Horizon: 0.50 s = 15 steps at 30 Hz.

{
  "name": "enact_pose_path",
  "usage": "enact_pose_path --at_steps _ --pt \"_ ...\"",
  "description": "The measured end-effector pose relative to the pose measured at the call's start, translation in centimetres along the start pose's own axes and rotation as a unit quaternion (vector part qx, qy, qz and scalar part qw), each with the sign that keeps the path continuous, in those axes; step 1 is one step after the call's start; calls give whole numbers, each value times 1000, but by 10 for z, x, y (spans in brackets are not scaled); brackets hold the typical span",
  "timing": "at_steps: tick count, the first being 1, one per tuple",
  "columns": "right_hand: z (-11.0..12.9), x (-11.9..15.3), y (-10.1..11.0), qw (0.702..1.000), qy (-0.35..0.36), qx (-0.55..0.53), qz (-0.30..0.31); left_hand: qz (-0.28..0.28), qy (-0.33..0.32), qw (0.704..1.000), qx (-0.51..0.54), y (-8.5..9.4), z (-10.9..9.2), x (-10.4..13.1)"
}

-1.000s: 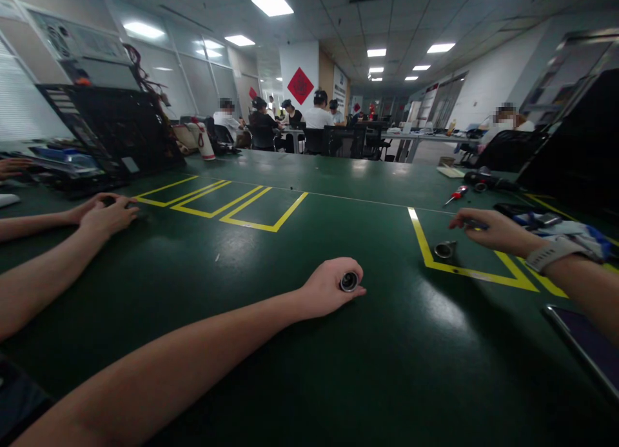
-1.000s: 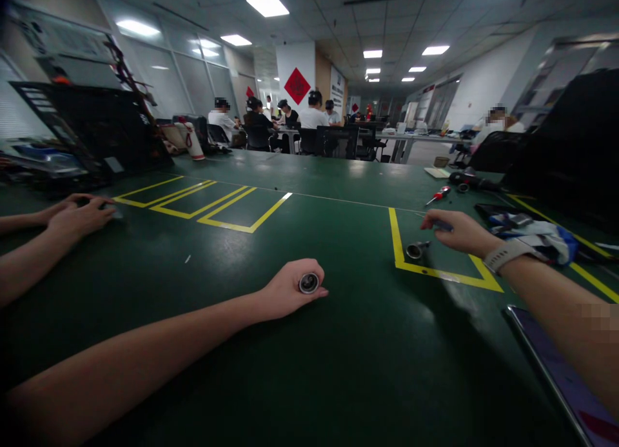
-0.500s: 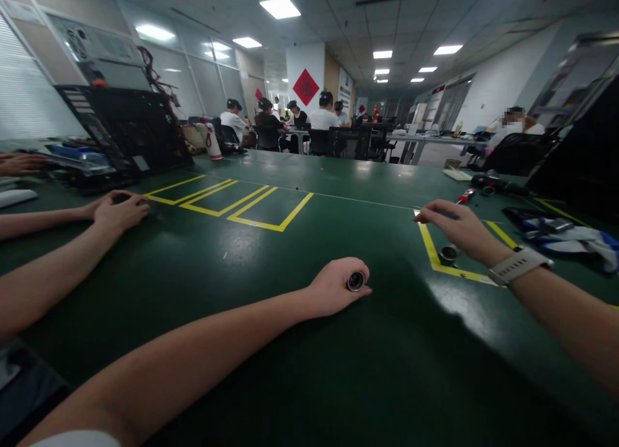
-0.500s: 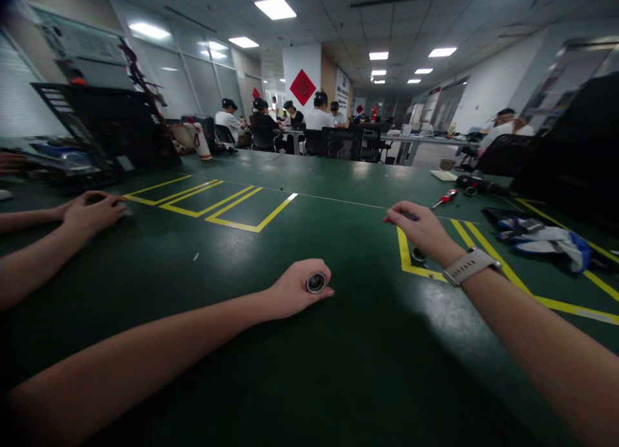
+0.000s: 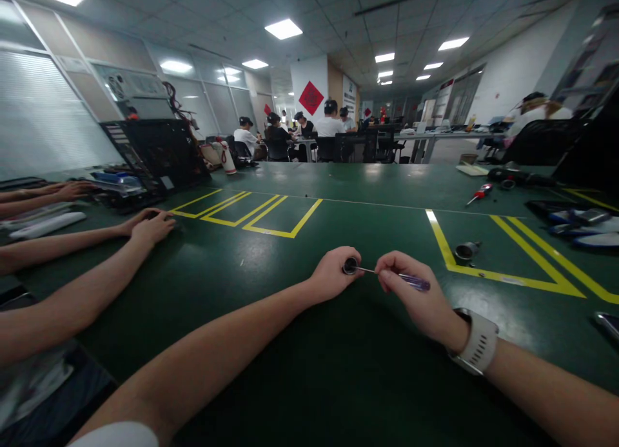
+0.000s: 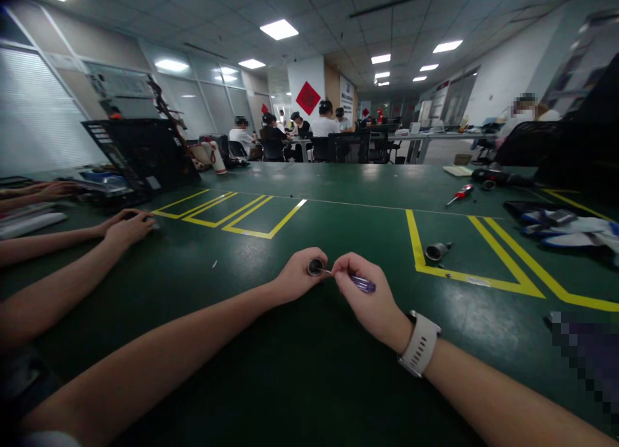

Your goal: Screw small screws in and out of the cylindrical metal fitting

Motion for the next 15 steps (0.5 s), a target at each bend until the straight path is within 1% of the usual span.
enact_pose_path --at_steps 2,4,6,8,11,13,15 --pt "-2 1 0 999 17 46 -5 0 -2 1000 -2 0 -1 1" --pt "-2 2 -2 997 30 70 4 6 -2 1000 -10 0 -2 2" --pt "-1 3 -5 996 32 78 23 11 -3 1000 -21 0 -3 3" --pt "-1 3 -6 997 18 72 31 17 -8 999 -33 -1 -4 3" --pt "-6 1 -4 999 -36 14 8 25 -21 999 -39 -1 -4 3" --pt "-12 -1 -4 995 -78 -68 -11 23 -28 999 -36 -2 -4 3" --pt "-17 -1 -5 983 -109 -147 -23 18 -25 999 -34 -2 -4 2"
Point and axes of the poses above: each hand's wrist, its own x-axis away from the middle knuckle, its own y-axis out of the back of the hand, z = x × y, the point moved 4 cm from there along -x, towards the middle knuckle, and after that the axes turned 2 degrees about -x, right-handed, at the moved point
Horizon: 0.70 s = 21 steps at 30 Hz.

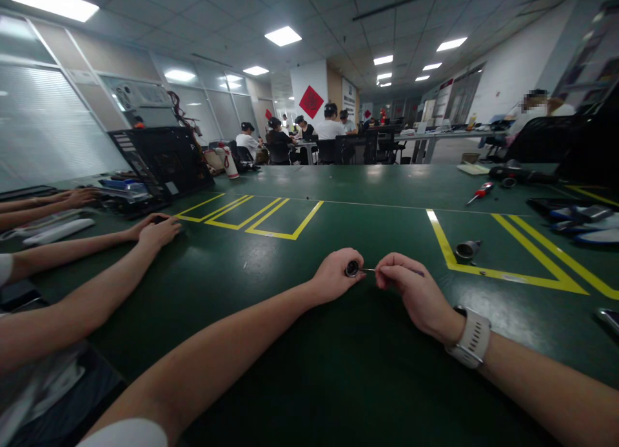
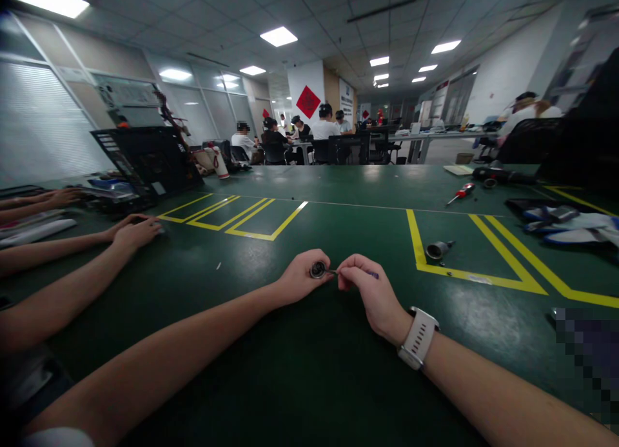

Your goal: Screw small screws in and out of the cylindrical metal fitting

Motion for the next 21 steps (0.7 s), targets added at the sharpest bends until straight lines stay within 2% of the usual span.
enact_pose_path --at_steps 3,10,16,21 --pt "-4 0 0 999 -15 -48 -11 -3 11 1000 0 0 0 -1" --pt "-4 5 0 998 37 46 -9 -13 4 1000 19 0 0 0" --pt "-7 4 3 999 49 6 -14 -16 11 1000 16 0 2 1" --pt "-4 7 1 998 54 6 9 -29 19 999 20 0 7 0"
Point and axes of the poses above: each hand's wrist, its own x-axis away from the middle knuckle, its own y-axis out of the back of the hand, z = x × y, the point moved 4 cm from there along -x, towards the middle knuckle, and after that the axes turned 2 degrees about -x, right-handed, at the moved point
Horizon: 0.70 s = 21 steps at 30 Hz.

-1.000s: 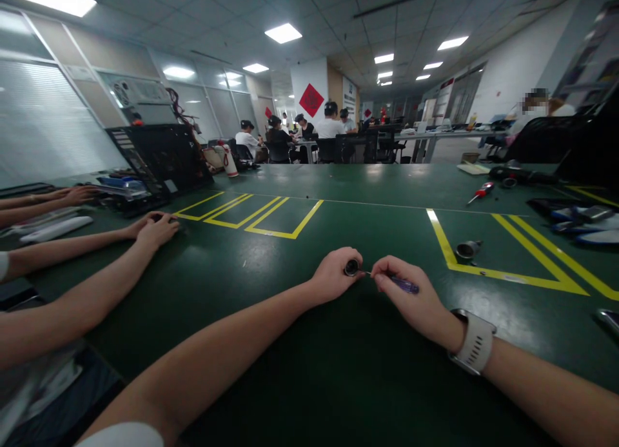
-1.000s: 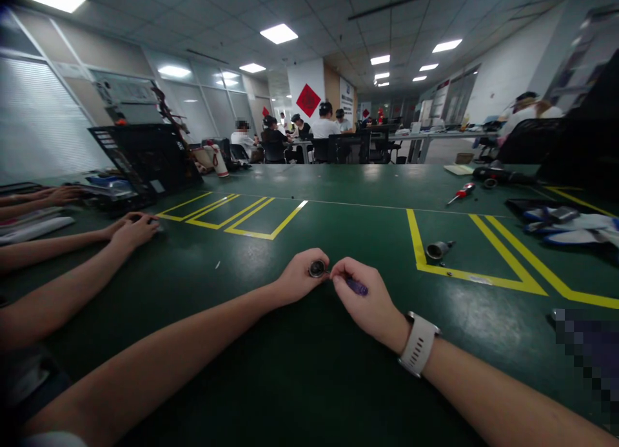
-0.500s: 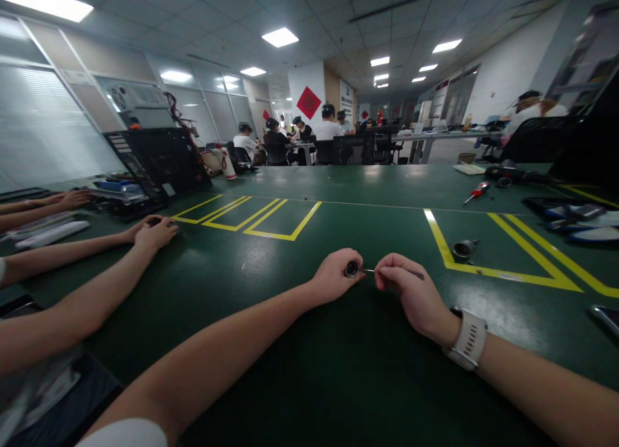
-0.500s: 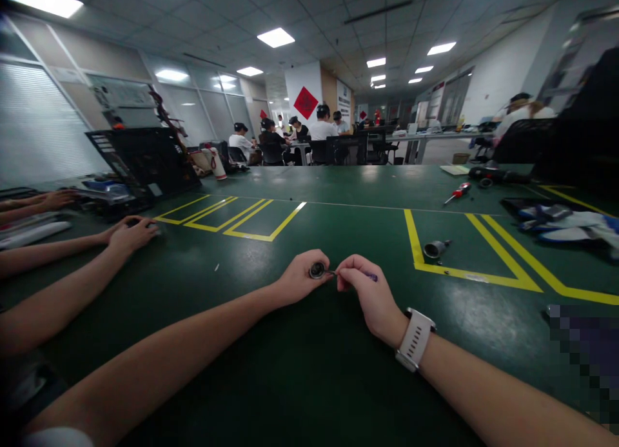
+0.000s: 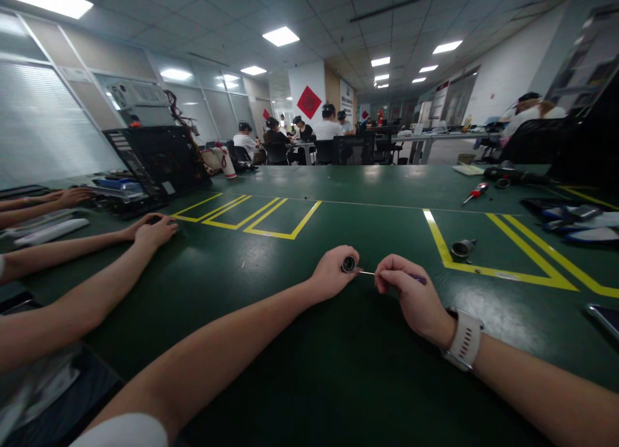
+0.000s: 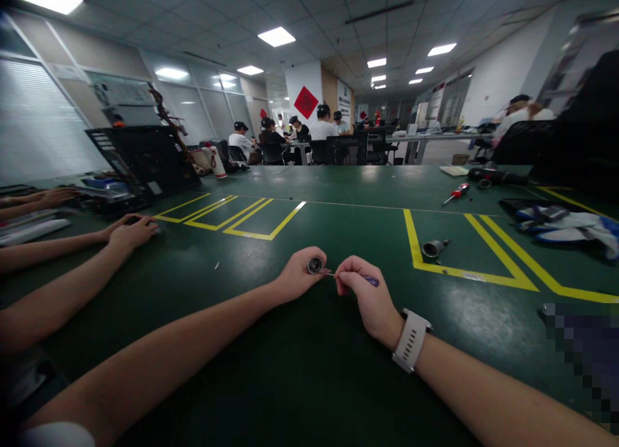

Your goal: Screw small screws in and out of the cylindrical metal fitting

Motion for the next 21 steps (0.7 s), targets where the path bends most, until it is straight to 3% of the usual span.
enact_pose_path --at_steps 10,21 --pt "1 1 1 999 20 15 -20 -13 -9 999 30 0 1 0" --pt "8 3 -5 996 21 82 7 -15 -13 1000 16 -1 0 1"
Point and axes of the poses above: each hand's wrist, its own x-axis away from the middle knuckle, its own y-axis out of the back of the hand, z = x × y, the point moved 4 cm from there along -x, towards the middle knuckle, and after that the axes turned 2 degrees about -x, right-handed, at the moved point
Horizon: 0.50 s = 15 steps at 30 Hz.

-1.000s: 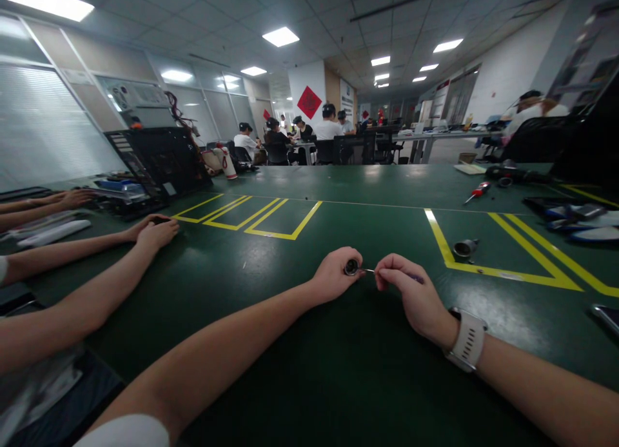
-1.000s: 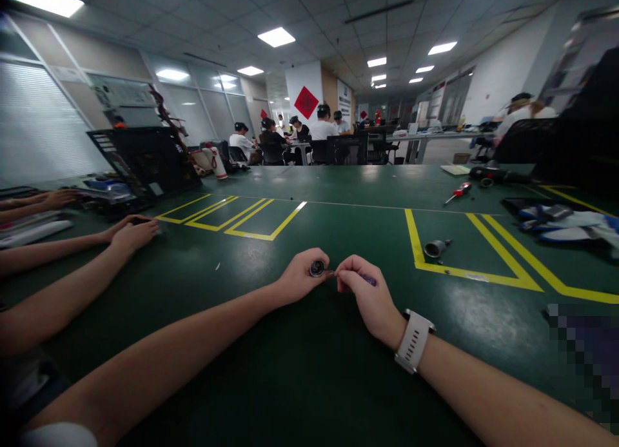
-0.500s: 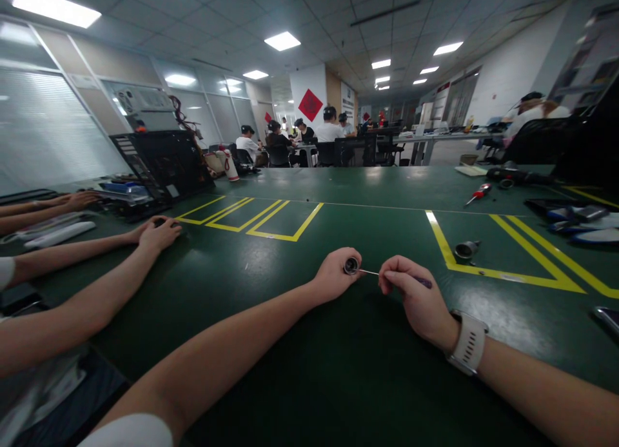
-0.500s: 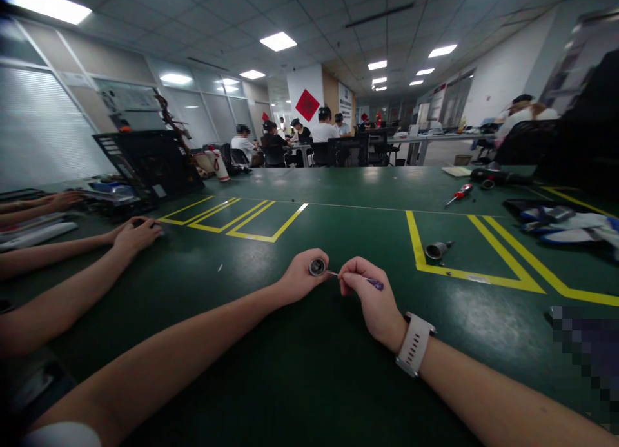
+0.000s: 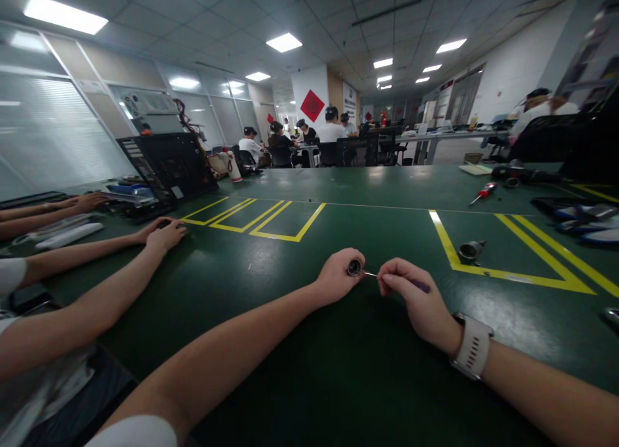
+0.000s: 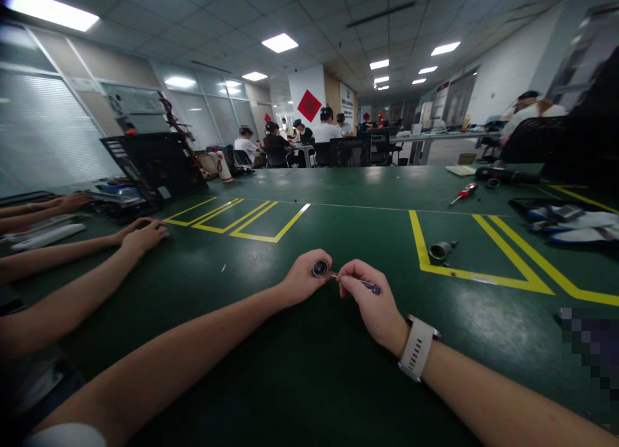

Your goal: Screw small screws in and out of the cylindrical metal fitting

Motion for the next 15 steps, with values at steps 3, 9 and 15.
enact_pose_path --at_steps 3,9,15 --pt "-1 1 1 1000 1 -4 -9 2 -4 1000 -1 0 0 0" --pt "0 1 1 1000 3 10 -6 2 -5 1000 -7 -1 2 1" --pt "1 1 1 1000 10 14 3 -11 12 1000 -4 1 3 1"
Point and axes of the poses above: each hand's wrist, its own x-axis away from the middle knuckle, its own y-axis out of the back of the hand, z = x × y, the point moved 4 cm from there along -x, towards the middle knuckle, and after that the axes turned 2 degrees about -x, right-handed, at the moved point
